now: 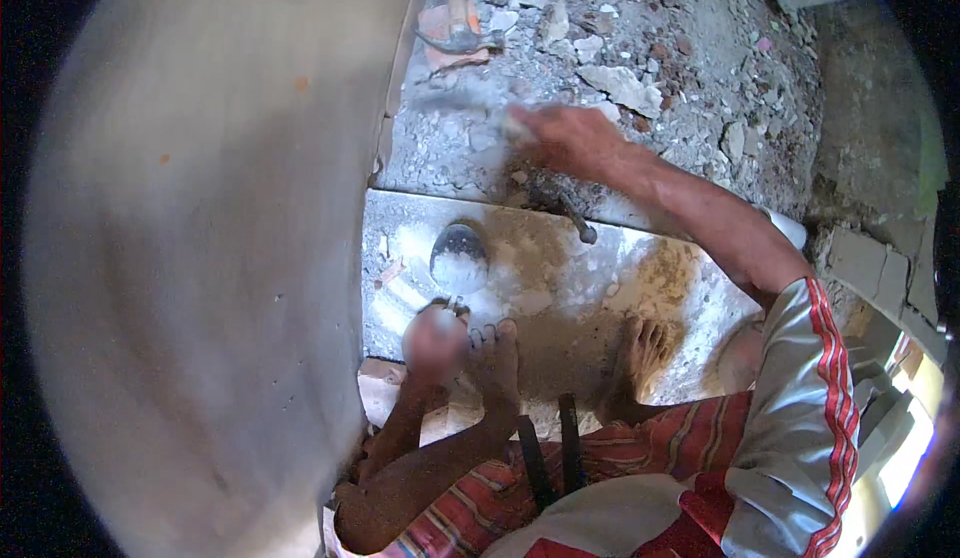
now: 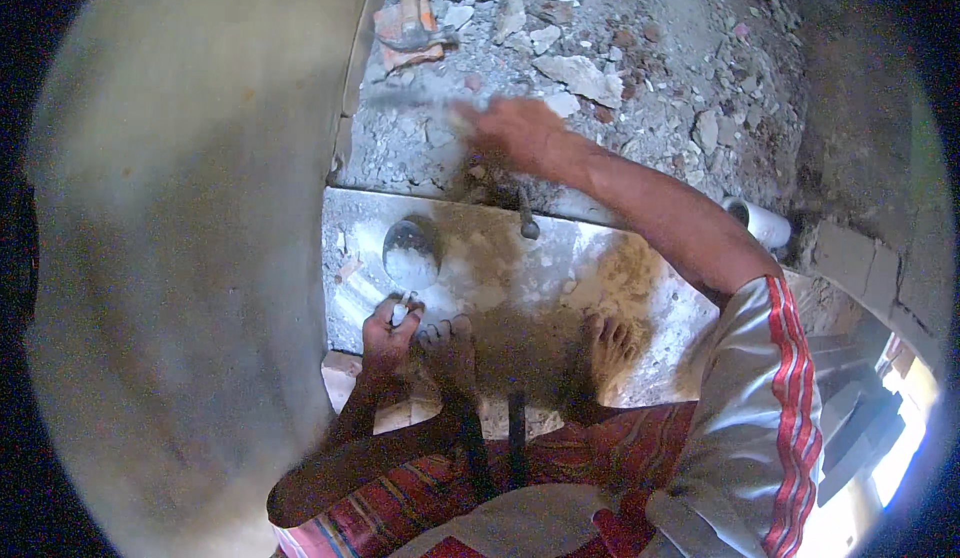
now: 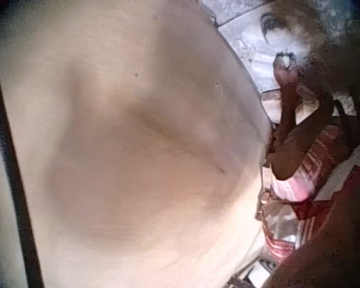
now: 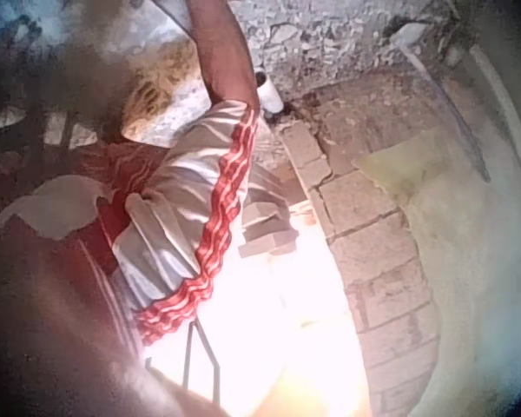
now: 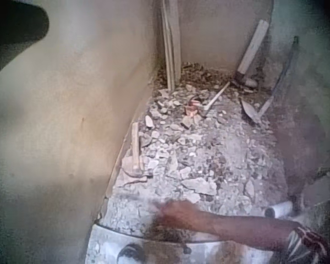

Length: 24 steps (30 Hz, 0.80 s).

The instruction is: The person spreads mortar onto the ground using a trowel, gathers bricks from a pile, and lays the bricks into the mortar by hand.

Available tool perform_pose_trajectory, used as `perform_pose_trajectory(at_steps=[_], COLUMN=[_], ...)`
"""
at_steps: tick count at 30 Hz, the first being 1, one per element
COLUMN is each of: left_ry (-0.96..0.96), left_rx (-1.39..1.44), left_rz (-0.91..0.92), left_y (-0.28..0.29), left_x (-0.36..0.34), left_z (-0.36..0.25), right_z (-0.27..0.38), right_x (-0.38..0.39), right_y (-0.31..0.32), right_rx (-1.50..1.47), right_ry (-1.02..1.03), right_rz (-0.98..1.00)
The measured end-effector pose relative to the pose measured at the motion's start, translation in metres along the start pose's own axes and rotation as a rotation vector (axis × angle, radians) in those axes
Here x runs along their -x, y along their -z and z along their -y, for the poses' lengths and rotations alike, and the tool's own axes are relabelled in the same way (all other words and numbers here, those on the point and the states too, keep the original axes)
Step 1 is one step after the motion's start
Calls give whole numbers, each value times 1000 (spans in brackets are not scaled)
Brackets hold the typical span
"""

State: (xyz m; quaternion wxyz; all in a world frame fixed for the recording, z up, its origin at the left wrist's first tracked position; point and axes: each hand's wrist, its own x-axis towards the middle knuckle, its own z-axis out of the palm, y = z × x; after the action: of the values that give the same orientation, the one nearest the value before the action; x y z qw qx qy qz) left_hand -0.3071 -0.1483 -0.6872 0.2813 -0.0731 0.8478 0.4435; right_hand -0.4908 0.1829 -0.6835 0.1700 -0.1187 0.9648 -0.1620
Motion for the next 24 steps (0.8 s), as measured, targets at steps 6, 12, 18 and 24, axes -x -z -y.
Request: perform_pose_trajectory(at_steps=[6,12,18,24], left_ry=[-35,-48,-48,11], left_rx=[-31,56,-90,-30], left_rz=[13,63,32,67], left_y=[-5,-3,2,-4], left_x=[-3,-1,-6,-9], left_z=[7,21,6,5], right_z=[-19,-36,-38,-66], right_x=[30,26,49,75], right_y=[-53,-4,-25,-44], right_rx=[-209,-35,-101,37], right_ry=[334,-53,86,56], right_rz=[53,168,204,270])
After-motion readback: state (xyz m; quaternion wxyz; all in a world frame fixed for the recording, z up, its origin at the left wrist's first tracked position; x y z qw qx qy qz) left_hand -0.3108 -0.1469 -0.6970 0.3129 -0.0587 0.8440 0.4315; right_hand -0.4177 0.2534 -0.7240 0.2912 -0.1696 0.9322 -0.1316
